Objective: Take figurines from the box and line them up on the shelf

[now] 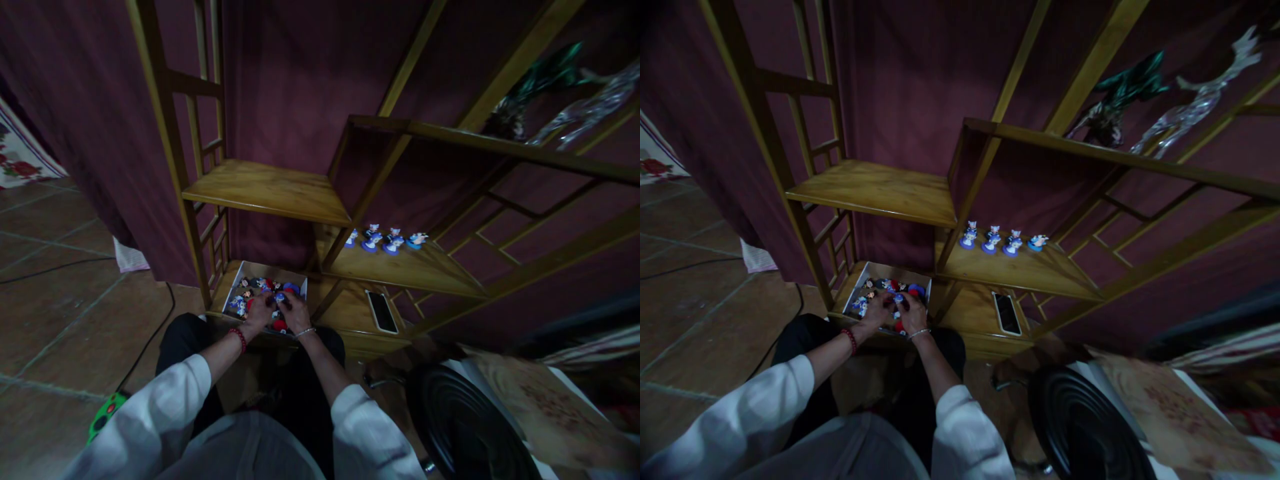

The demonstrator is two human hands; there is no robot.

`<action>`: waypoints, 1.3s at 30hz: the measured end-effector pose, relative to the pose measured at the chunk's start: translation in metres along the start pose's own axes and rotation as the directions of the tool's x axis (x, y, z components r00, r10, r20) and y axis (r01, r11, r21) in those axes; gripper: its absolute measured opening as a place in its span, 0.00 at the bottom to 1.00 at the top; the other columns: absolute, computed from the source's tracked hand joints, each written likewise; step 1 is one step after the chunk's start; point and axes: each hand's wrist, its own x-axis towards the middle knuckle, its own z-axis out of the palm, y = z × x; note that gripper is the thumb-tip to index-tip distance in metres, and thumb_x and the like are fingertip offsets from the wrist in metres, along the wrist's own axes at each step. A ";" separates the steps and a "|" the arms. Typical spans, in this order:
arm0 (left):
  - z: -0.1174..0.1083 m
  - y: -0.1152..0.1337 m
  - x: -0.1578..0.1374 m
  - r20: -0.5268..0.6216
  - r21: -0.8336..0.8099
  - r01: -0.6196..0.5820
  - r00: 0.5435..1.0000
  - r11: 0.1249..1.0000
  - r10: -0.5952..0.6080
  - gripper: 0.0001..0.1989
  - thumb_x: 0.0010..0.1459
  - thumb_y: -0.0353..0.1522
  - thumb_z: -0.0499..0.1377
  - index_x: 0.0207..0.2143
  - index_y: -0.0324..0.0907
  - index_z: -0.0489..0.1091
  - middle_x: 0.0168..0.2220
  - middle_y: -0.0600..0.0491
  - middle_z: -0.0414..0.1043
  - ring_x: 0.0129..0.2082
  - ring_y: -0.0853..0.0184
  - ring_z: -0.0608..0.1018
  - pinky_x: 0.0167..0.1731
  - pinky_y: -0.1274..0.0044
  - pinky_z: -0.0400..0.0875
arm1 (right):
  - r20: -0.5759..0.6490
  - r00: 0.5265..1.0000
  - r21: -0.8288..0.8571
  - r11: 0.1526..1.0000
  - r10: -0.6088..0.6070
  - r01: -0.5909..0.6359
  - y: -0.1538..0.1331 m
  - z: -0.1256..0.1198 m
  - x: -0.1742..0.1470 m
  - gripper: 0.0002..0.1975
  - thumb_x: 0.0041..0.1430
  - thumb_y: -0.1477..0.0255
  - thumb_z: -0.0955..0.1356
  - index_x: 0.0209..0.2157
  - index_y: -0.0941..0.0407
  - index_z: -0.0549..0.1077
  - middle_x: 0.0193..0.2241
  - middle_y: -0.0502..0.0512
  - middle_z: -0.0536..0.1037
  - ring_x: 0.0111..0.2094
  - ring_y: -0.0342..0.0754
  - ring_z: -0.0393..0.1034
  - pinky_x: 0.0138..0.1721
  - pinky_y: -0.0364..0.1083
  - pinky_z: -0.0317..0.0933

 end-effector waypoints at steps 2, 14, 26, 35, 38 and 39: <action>0.001 0.007 -0.003 0.013 -0.032 0.002 1.000 0.999 -0.001 0.10 0.49 0.22 0.52 0.34 0.37 0.69 0.33 0.51 0.73 0.34 0.70 0.74 0.38 0.77 0.67 | -0.002 1.000 0.048 0.999 0.027 -0.027 0.002 -0.003 -0.002 0.15 0.50 0.75 0.64 0.41 0.52 0.71 0.38 0.51 0.75 0.39 0.45 0.70 0.44 0.45 0.63; 0.011 0.038 -0.019 0.107 -0.005 -0.030 0.994 1.000 0.031 0.11 0.49 0.24 0.54 0.36 0.40 0.69 0.34 0.54 0.73 0.36 0.70 0.73 0.38 0.78 0.67 | -0.050 0.985 0.144 0.977 0.166 -0.157 0.003 -0.035 -0.017 0.12 0.48 0.72 0.66 0.38 0.53 0.69 0.33 0.50 0.77 0.35 0.47 0.72 0.40 0.46 0.65; 0.033 0.065 -0.027 0.146 -0.002 -0.120 0.982 0.993 0.119 0.14 0.48 0.22 0.56 0.40 0.36 0.67 0.38 0.49 0.70 0.37 0.69 0.73 0.41 0.76 0.67 | -0.090 0.988 0.143 0.983 0.125 -0.112 0.014 -0.076 -0.033 0.10 0.49 0.65 0.65 0.32 0.56 0.70 0.31 0.53 0.76 0.34 0.48 0.71 0.38 0.47 0.64; 0.044 0.085 -0.032 0.200 0.028 -0.276 0.943 0.961 0.265 0.13 0.50 0.24 0.56 0.40 0.38 0.67 0.38 0.49 0.70 0.39 0.67 0.72 0.42 0.74 0.66 | -0.048 0.993 0.299 0.950 0.109 -0.090 0.012 -0.110 -0.045 0.13 0.47 0.64 0.67 0.35 0.55 0.72 0.34 0.54 0.77 0.37 0.49 0.71 0.42 0.49 0.65; 0.042 0.101 -0.037 0.227 0.038 -0.295 0.933 0.955 0.279 0.14 0.49 0.24 0.56 0.40 0.40 0.67 0.39 0.50 0.69 0.40 0.67 0.71 0.43 0.75 0.66 | -0.022 0.991 0.387 0.915 0.132 -0.113 0.011 -0.123 -0.051 0.17 0.44 0.65 0.69 0.37 0.56 0.71 0.36 0.54 0.77 0.39 0.49 0.71 0.45 0.50 0.63; 0.042 0.105 -0.038 0.237 0.043 -0.305 0.928 0.951 0.287 0.13 0.50 0.24 0.56 0.40 0.40 0.67 0.39 0.50 0.69 0.40 0.67 0.71 0.43 0.75 0.65 | -0.011 0.990 0.412 0.903 0.141 -0.124 0.011 -0.126 -0.052 0.17 0.43 0.65 0.70 0.38 0.56 0.71 0.37 0.55 0.77 0.40 0.49 0.71 0.45 0.50 0.63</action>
